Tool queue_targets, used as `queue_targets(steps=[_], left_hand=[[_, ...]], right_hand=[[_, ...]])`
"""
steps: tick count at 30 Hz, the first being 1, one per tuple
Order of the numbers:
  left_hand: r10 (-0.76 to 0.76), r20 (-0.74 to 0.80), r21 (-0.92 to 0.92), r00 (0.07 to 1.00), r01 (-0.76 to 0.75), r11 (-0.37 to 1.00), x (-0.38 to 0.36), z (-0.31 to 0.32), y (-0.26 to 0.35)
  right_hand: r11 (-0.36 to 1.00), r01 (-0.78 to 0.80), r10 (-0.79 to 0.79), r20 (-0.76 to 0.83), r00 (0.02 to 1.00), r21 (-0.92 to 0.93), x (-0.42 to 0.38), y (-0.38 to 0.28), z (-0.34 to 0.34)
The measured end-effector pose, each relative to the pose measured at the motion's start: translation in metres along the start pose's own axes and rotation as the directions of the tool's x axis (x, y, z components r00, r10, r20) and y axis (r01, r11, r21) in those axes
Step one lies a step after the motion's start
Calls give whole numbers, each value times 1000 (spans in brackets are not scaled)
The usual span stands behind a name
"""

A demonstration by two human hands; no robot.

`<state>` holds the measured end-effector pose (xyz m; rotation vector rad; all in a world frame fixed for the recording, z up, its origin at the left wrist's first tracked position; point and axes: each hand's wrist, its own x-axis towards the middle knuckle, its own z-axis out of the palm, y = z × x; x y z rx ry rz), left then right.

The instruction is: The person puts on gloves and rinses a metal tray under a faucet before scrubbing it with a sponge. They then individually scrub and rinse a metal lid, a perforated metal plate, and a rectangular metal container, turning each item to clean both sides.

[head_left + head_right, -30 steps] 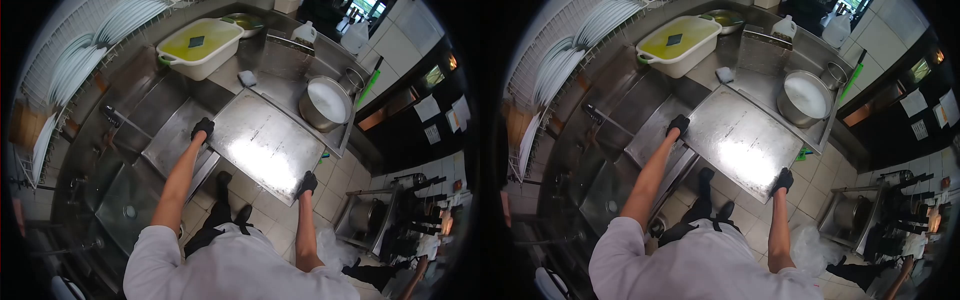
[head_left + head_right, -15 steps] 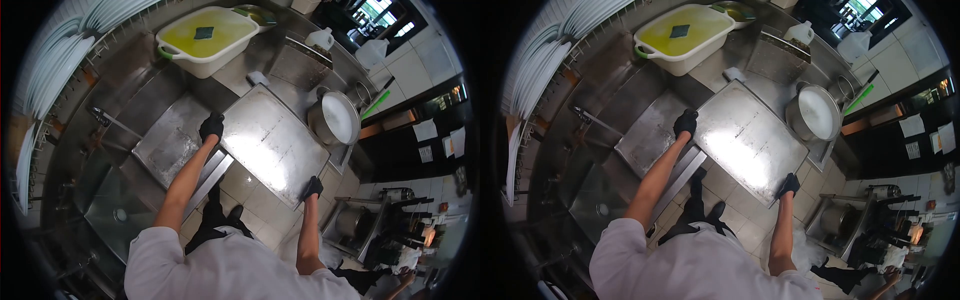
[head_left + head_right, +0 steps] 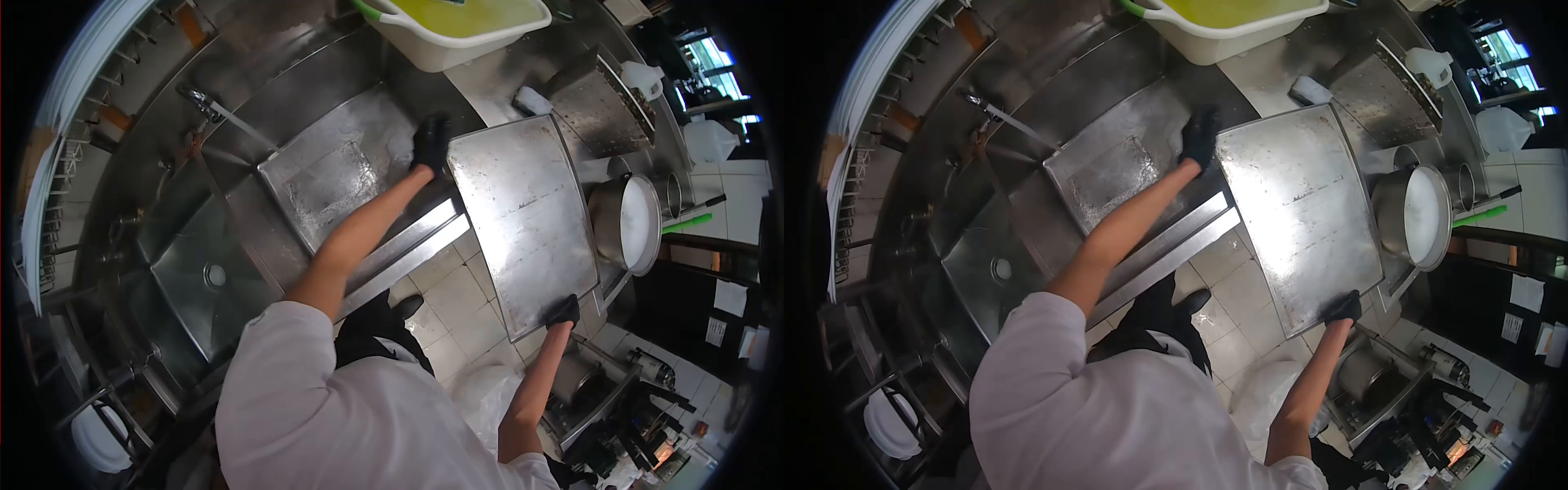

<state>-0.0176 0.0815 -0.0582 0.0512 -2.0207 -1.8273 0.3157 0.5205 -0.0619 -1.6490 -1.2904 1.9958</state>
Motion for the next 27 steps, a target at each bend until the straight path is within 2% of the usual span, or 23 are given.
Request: queue_targets(steps=[1, 2, 3, 4, 5, 6, 7, 9, 11, 12, 13, 14, 15, 16, 17, 18, 19, 21, 22, 24, 25, 26, 27], left_hand=[[27, 8, 109, 1000, -27, 994, -6, -29, 11], [57, 6, 279, 998, -56, 958, -10, -50, -33], [1, 93, 400, 996, -38, 916, -15, -82, -59], [-118, 187, 513, 975, 5, 858, -24, -115, -86], [-263, 234, 528, 936, 105, 843, -41, -149, -118], [-518, 172, 655, 838, 295, 696, -56, -180, -160], [-534, 173, 771, 828, 224, 597, -75, -209, -193], [-722, 99, 854, 685, 314, 416, -90, -246, -186], [-834, 70, 913, 547, 303, 275, -90, -267, -192], [-837, 60, 915, 544, 304, 263, -88, -271, -196], [-860, 78, 948, 504, 231, 221, -85, -274, -200], [-883, 92, 972, 460, 150, 179, -81, -276, -202], [-883, 86, 976, 461, 138, 166, -72, -273, -198], [-869, 106, 991, 483, 24, 134, -60, -264, -192], [-856, 132, 991, 500, -90, 100, -53, -255, -196], [-809, 167, 982, 563, -170, 85, -46, -246, -200], [-808, 168, 981, 564, -180, 78, -35, -236, -200], [-712, 351, 917, 608, -378, 130, -14, -211, -197], [-710, 357, 913, 607, -388, 128, -6, -196, -207], [-728, 513, 736, 454, -669, 101, 4, -167, -231], [-743, 545, 711, 390, -684, 162, 10, -149, -227], [-692, 609, 658, 387, -734, 168, 11, -135, -228], [-635, 674, 598, 378, -784, 168, 18, -124, -229]], right_hand=[[1000, -2, 2, 0, 1000, -9, 0, -4, 3], [1000, -1, 1, -6, 1000, -5, 1, -5, 4], [1000, -1, 1, -14, 1000, 1, 0, -6, 5], [999, -20, 19, -42, 999, -30, -16, -11, 16], [999, -25, 23, -50, 998, -32, -17, -8, 12], [997, -19, 17, -33, 999, -70, -12, -10, 5], [994, -8, 7, -12, 1000, -108, -4, -13, -2], [996, 27, -20, 84, 996, -87, 16, -9, -19], [996, 35, -16, 241, 970, -76, -7, -13, -10], [992, 64, -31, 281, 959, -109, -13, -14, -9], [987, 88, -41, 317, 947, -133, -22, -12, -8], [993, 110, -91, 273, 958, -53, -32, -8, -7], [990, 136, -140, 226, 964, 29, -40, -3, -5], [948, 265, -317, 441, 840, 177, -49, 6, -9], [852, 522, -464, 504, 728, 31, -55, 14, -8], [759, 648, -553, 459, 696, -68, -38, 26, -22], [642, 747, -637, 422, 646, -173, -16, 41, -49], [651, 730, -649, 348, 677, -205, -15, 59, -59], [654, 718, -662, 281, 695, -236, -14, 68, -61], [620, 724, -680, 253, 688, -302, -19, 93, -73], [699, 692, -648, 249, 719, -178, -20, 106, -78], [764, 644, -615, 245, 749, -49, -30, 116, -72], [763, 645, -621, 228, 750, -39, -39, 124, -64]])
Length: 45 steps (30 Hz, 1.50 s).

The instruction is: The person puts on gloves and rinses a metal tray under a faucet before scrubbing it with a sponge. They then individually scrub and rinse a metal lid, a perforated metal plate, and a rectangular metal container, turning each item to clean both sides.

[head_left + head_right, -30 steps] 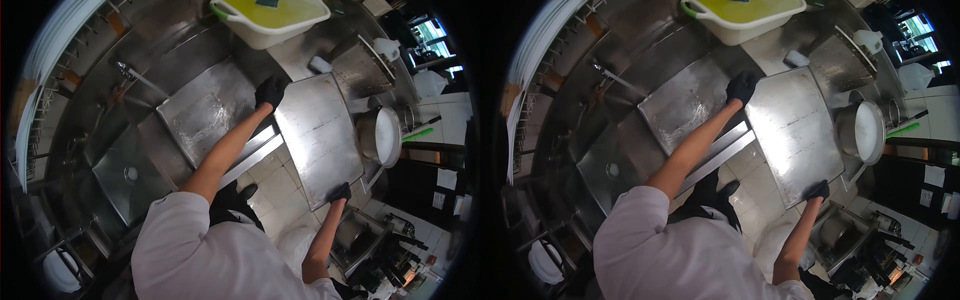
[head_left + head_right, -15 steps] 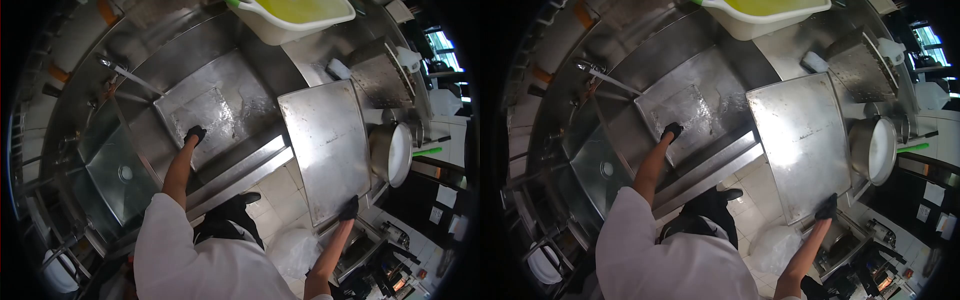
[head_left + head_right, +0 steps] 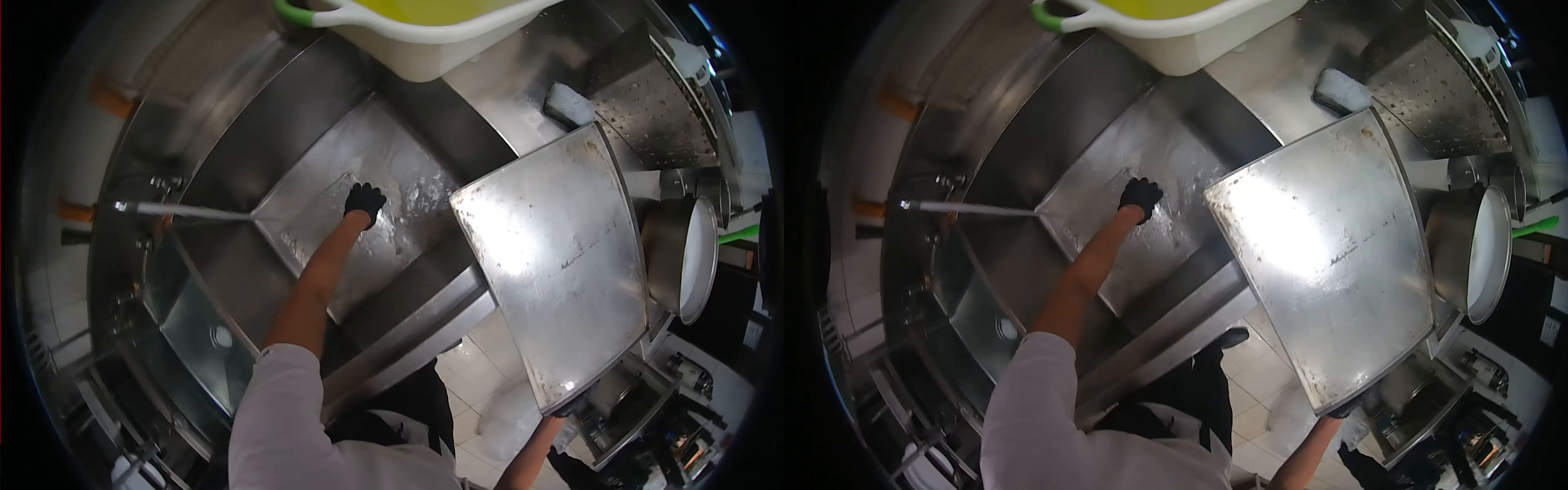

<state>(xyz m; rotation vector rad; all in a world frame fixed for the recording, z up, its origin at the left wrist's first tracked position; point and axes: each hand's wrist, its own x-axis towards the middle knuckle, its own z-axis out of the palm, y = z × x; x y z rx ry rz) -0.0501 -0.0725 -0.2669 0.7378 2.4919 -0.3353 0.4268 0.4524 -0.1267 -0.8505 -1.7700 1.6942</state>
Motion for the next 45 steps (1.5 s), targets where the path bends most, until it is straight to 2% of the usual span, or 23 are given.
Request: queue_targets(steps=[1, 3, 4, 5, 8, 10, 12, 14, 18, 20, 21, 22, 23, 24, 25, 26, 27, 28, 33, 37, 40, 44, 45], left_hand=[[8, -298, 20, 954, -2, 1000, 24, 35, -5], [-52, -173, 177, 984, 83, 981, 59, 32, -13], [-104, -375, -10, 921, 108, 994, 55, 32, -20], [-141, -30, 10, 989, 142, 990, 65, 23, -25], [-213, 289, 172, 933, 168, 971, 52, -4, -41], [-69, 5, 145, 998, 68, 987, 31, 5, -62], [-32, 203, 141, 979, 3, 990, 24, -8, -77], [-25, 357, 20, 934, 19, 1000, 12, -6, -96], [4, 312, -135, 950, 41, 990, -11, -30, -98], [-46, 448, -61, 893, 82, 995, -18, -56, -87], [-26, 329, -260, 944, 117, 959, -35, -58, -92], [57, 200, -731, 978, 110, 674, -37, 7, -115], [139, 66, -981, 988, 38, 190, -39, 67, -137], [247, 22, -779, 969, -138, 611, -58, 80, -132], [351, -21, -391, 936, -331, 859, -77, 93, -128], [-221, 153, -718, 963, 262, 645, -99, 116, -116], [-359, 262, -876, 896, 377, 300, -143, 43, -76], [-332, 182, -878, 925, 305, 368, -148, 55, -84], [-83, 139, -963, 987, 154, 220, -186, 11, -79], [-145, 54, -898, 988, 111, 425, -203, -17, -63], [-375, -193, -565, 907, 210, 798, -250, -81, -1], [-477, -139, -537, 868, 339, 772, -296, -131, 37], [-453, -270, -476, 850, 291, 830, -299, -113, 29]], right_hand=[[990, -141, 141, -14, 990, 21, -11, 27, -29], [791, -581, 581, 62, 811, 189, -51, 112, -128], [552, -750, 750, 176, 638, 364, -73, 122, -137], [566, -805, 787, 175, 592, 179, -89, 123, -150], [500, -866, 840, 254, 480, -19, -116, 34, -80], [476, -879, 860, 220, 460, -21, -140, -3, -72], [481, -876, 870, 105, 482, 36, -173, -18, -85], [352, -934, 934, -50, 355, -50, -193, -32, -96], [168, -976, 978, -101, 183, -140, -221, -44, -124], [143, -980, 974, -157, 164, -139, -222, -51, -120], [178, -974, 969, -149, 198, -139, -222, -52, -115], [214, -967, 961, -145, 233, -136, -223, -53, -114], [278, -951, 949, -118, 294, -133, -225, -53, -110], [289, -951, 946, -118, 301, -109, -226, -54, -106], [296, -948, 950, -73, 305, -116, -223, -54, -102], [300, -946, 952, -26, 305, -122, -220, -53, -96], [298, -949, 953, -21, 301, -102, -218, -53, -90], [300, -950, 953, -18, 302, -85, -219, -45, -89], [357, -898, 928, -14, 373, -256, -223, -37, -81], [392, -845, 906, -9, 423, -363, -237, -43, -97], [390, -859, 907, -22, 421, -333, -255, -44, -113], [401, -890, 914, 27, 405, -217, -281, -36, -140], [407, -890, 912, 40, 408, -208, -289, -32, -141]])
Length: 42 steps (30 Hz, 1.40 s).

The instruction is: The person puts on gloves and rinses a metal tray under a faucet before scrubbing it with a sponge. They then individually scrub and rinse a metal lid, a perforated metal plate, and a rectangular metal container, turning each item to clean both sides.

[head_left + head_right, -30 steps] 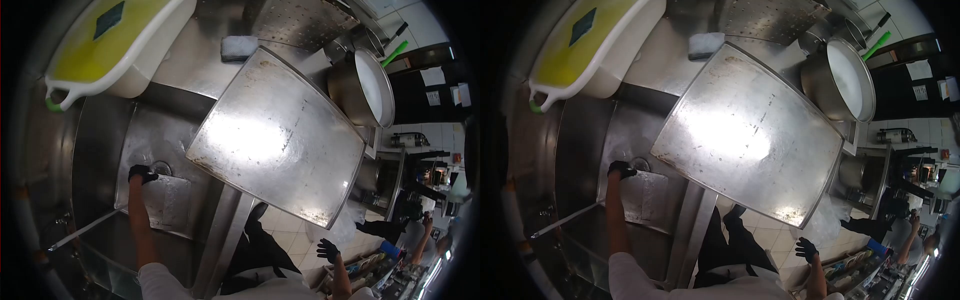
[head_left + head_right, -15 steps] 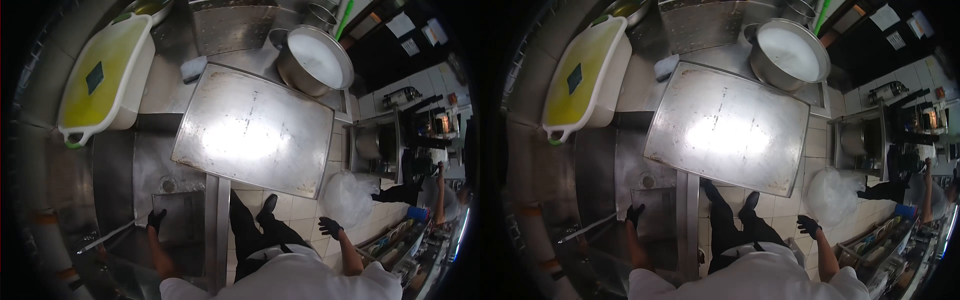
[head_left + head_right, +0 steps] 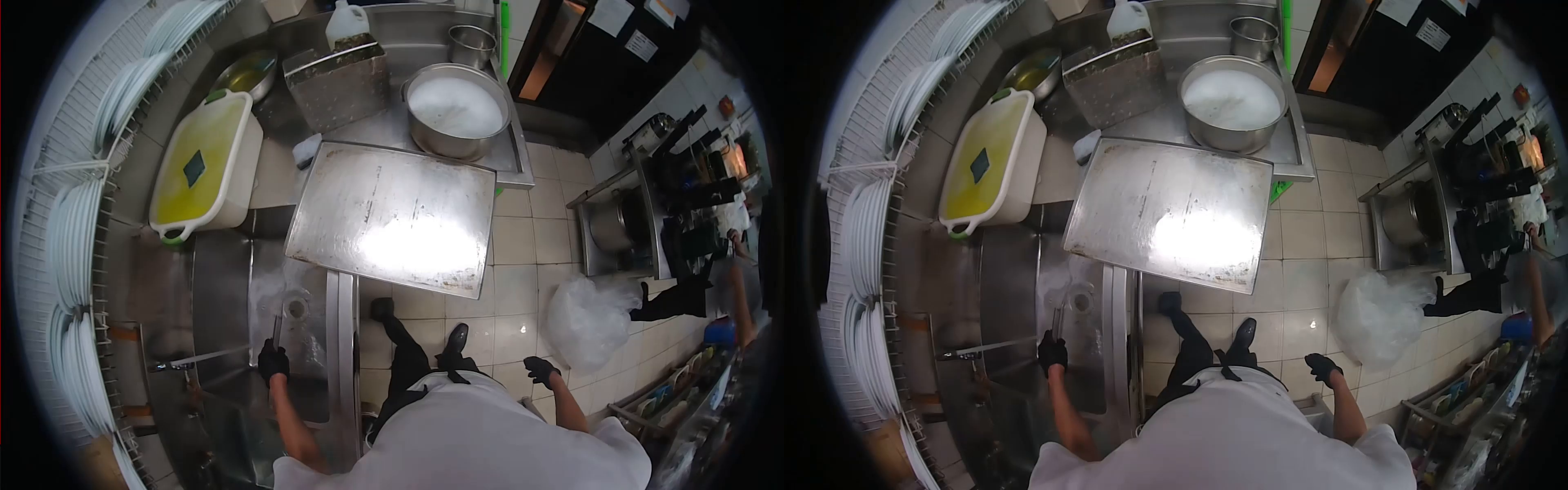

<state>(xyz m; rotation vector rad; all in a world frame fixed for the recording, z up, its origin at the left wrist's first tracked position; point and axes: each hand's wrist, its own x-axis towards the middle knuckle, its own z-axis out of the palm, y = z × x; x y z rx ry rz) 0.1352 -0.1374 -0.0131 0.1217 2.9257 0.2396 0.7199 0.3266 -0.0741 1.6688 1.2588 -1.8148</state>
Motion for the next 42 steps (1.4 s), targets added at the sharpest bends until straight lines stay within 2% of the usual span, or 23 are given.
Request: queue_targets(steps=[2, 3, 4, 5, 7, 8, 11, 12, 13, 14, 15, 17, 18, 19, 21, 22, 24, 26, 30, 33, 36, 38, 42], left_hand=[[34, -73, 10, 997, -34, 999, -22, -13, 3], [56, -143, 14, 988, -55, 998, -36, -20, 9], [85, -231, -34, 969, -95, 995, -51, -27, 13], [83, -256, -43, 963, -97, 994, -63, -42, 25], [-50, -156, -344, 986, -7, 939, -95, -80, 53], [-35, -346, -353, 938, -95, 931, -114, -100, 78], [-14, -314, -411, 949, -123, 903, -146, -156, 126], [144, -390, -189, 910, -232, 954, -146, -158, 132], [130, -398, -191, 908, -220, 957, -143, -156, 135], [415, -496, 5, 762, -476, 879, -135, -151, 136], [663, -516, 220, 543, -664, 715, -130, -146, 140], [748, -553, 290, 366, -757, 585, -118, -143, 170], [809, -508, 326, 297, -803, 499, -109, -142, 187], [862, -454, 359, 224, -840, 407, -98, -142, 202], [906, -376, 377, 196, -860, 343, -74, -121, 232], [912, -364, 337, 188, -886, 317, -62, -108, 245], [914, -365, 290, 175, -912, 290, -50, -92, 269], [949, -308, 378, 68, -907, 187, -44, -82, 289], [955, -295, 395, -16, -913, 107, -12, -45, 308], [970, -241, 417, -30, -906, 76, 15, -33, 314], [982, -184, 390, -45, -920, 31, 37, -28, 319], [994, -100, 350, -37, -937, 0, 52, -18, 317], [997, -72, 230, -10, -973, 7, 66, -7, 316]], right_hand=[[999, -22, 21, -42, 999, -43, 8, 25, -16], [998, 52, -52, -31, 998, 16, 12, 44, -21], [999, -6, 10, -68, 998, 50, 21, 58, -25], [992, -58, 72, -133, 989, 112, 21, 64, -21], [978, -109, 130, -113, 985, 177, 14, 74, -18], [964, -121, 137, -52, 989, 236, 22, 94, -23], [960, -259, 268, -84, 960, 107, 32, 120, -19], [955, -286, 291, -60, 955, 75, 36, 120, -20], [947, -318, 319, -39, 947, 45, 32, 120, -19], [974, -211, 208, 39, 977, 78, 64, 155, -30], [975, -212, 210, 41, 977, 60, 64, 153, -32], [968, -166, 183, -75, 980, 186, 58, 140, -26], [953, -150, 176, -80, 981, 263, 60, 134, -27], [960, -153, 174, -73, 982, 233, 59, 128, -25], [815, -18, 101, -111, 989, 579, 50, 114, -24], [781, -39, 117, -85, 990, 623, 57, 114, -29], [816, 1, 84, -122, 989, 578, 64, 119, -33], [865, 50, 44, -176, 983, 499, 60, 122, -30], [883, 9, 75, -161, 984, 470, 37, 136, -16], [914, -82, 182, -221, 958, 398, 32, 161, -2], [807, -45, 175, -166, 970, 589, 113, 290, -5], [859, -112, 234, -187, 954, 499, 77, 280, 6], [876, -162, 275, -194, 942, 454, 31, 242, 19]])
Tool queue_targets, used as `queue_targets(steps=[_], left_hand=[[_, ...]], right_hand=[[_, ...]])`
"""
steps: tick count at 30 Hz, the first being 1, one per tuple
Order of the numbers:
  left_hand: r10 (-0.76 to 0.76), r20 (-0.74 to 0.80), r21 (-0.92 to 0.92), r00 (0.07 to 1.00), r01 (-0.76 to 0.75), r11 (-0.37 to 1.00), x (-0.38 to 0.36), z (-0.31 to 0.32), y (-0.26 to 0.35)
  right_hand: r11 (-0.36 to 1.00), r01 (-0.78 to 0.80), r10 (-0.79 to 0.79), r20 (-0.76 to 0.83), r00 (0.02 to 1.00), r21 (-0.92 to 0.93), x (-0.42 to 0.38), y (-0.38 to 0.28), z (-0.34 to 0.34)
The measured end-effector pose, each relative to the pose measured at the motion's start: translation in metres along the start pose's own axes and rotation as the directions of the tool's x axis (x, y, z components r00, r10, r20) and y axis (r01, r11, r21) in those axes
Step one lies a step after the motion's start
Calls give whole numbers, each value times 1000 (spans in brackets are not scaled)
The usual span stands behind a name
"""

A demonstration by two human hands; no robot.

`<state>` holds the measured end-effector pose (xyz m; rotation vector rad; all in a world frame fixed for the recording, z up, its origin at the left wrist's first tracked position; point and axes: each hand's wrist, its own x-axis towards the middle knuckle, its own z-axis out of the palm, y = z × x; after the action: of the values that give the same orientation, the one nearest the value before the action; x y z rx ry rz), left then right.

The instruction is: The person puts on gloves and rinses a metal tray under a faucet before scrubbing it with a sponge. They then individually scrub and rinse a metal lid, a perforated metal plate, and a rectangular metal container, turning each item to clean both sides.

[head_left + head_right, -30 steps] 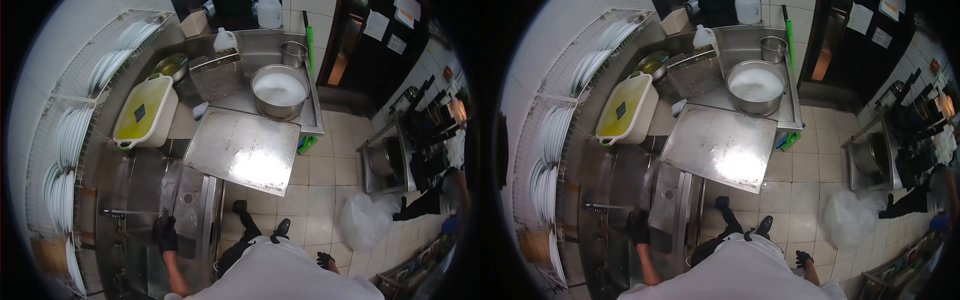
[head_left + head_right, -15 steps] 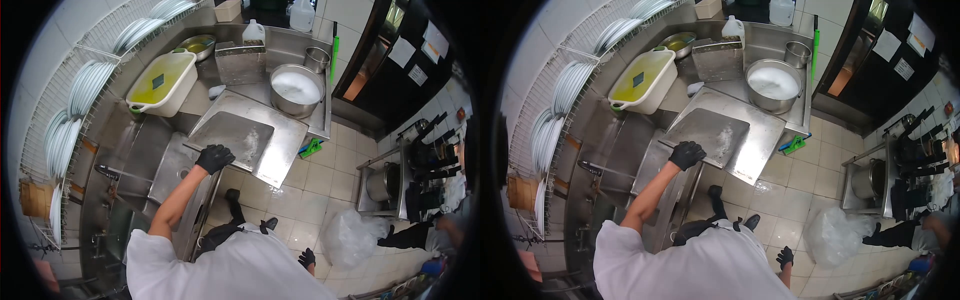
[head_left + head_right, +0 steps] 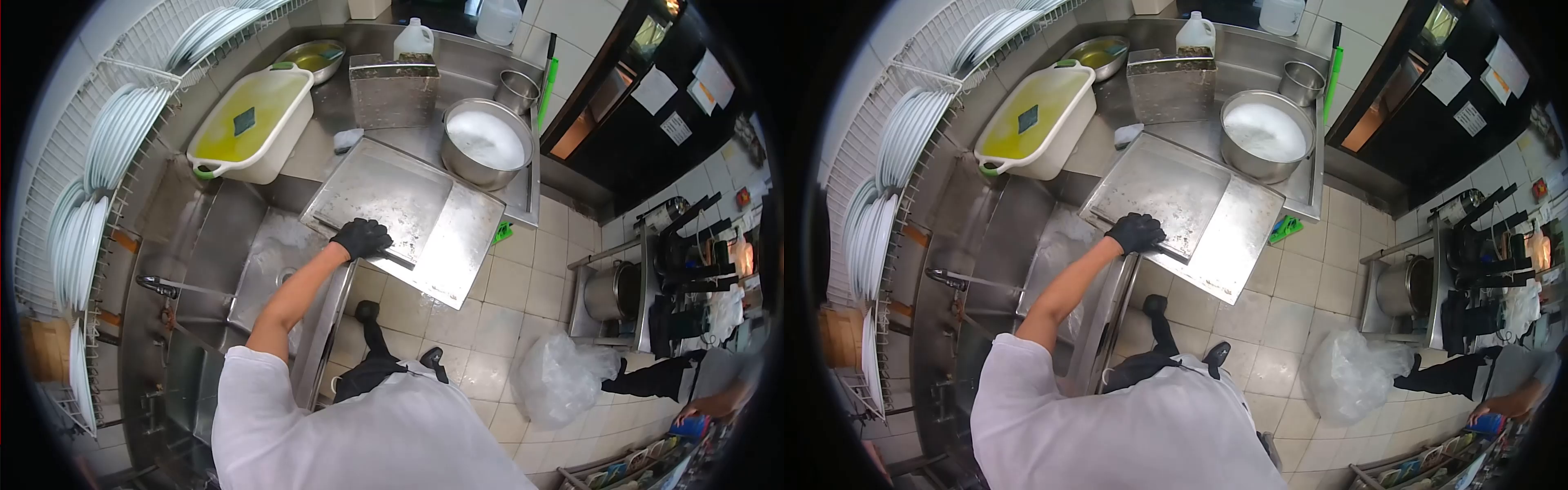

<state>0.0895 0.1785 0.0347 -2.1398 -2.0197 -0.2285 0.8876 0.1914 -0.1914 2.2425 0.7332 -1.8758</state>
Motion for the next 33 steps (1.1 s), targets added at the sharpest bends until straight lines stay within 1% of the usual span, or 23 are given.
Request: queue_targets(steps=[3, 5, 6, 7, 9, 10, 11, 13, 15, 17, 18, 19, 21, 22, 24, 25, 26, 28, 29, 30, 31, 33], left_hand=[[-16, -13, -64, 1000, 15, 998, -3, -1, 2], [-56, 67, -120, 996, 64, 991, 2, -11, 8], [-87, 107, -177, 990, 105, 979, 3, -7, 9], [-85, 109, -183, 990, 104, 978, 3, -8, 10], [-132, 193, -232, 972, 176, 957, 6, -18, 10], [-155, 210, -244, 965, 205, 948, 7, -15, 9], [-155, 208, -252, 966, 206, 946, 6, -11, 8], [-156, 170, -254, 973, 196, 947, 5, -10, 6], [-167, 233, -233, 958, 221, 947, 10, -15, 7], [-169, 195, -220, 966, 210, 953, 13, -14, 12], [-174, 182, -204, 968, 210, 956, 14, -14, 16], [-170, 202, -197, 964, 210, 958, 14, -13, 18], [-192, 136, -222, 972, 219, 950, 12, -14, 21], [-219, 164, -199, 962, 250, 948, 14, -21, 23], [-230, 320, -198, 919, 303, 932, 30, -39, 22], [-226, 395, -190, 891, 320, 928, 37, -44, 16], [-230, 403, -172, 886, 320, 932, 44, -48, 10], [-215, 274, -84, 937, 246, 966, 62, -55, -4], [-218, 279, -73, 935, 247, 966, 73, -60, -13], [-207, 249, -41, 946, 223, 974, 87, -67, -28], [-191, 219, -9, 957, 197, 980, 103, -71, -45], [-192, 152, 46, 969, 187, 981, 136, -76, -78]], right_hand=[[1000, 7, -7, -11, 1000, -28, -29, -22, 10], [999, 24, -25, -18, 1000, -46, -47, -43, 19], [998, 35, -37, -24, 999, -51, -56, -55, 25], [997, 51, -52, -32, 998, -50, -63, -67, 30], [995, 87, -90, -47, 995, -53, -74, -95, 42], [993, 109, -112, -53, 992, -52, -79, -111, 49], [990, 135, -138, -64, 988, -45, -78, -123, 53], [970, 241, -241, -69, 968, -14, -69, -157, 61], [948, 319, -319, -28, 947, -5, -70, -198, 73], [911, 399, -398, 30, 917, -101, -73, -241, 91], [894, 434, -427, 82, 900, -113, -72, -262, 101], [876, 465, -450, 134, 883, -125, -72, -280, 109], [838, 521, -490, 198, 849, -164, -78, -314, 132], [840, 522, -490, 204, 848, -150, -80, -329, 141], [771, 605, -551, 267, 791, -202, -82, -360, 160], [773, 606, -549, 283, 787, -187, -80, -372, 167], [766, 611, -542, 309, 781, -202, -79, -382, 173], [755, 621, -538, 343, 770, -209, -64, -398, 178], [667, 687, -596, 348, 724, -287, -34, -392, 172], [566, 742, -650, 358, 670, -360, -5, -386, 167], [566, 746, -652, 364, 666, -351, 17, -378, 161], [589, 723, -686, 249, 684, -361, 60, -348, 142]])
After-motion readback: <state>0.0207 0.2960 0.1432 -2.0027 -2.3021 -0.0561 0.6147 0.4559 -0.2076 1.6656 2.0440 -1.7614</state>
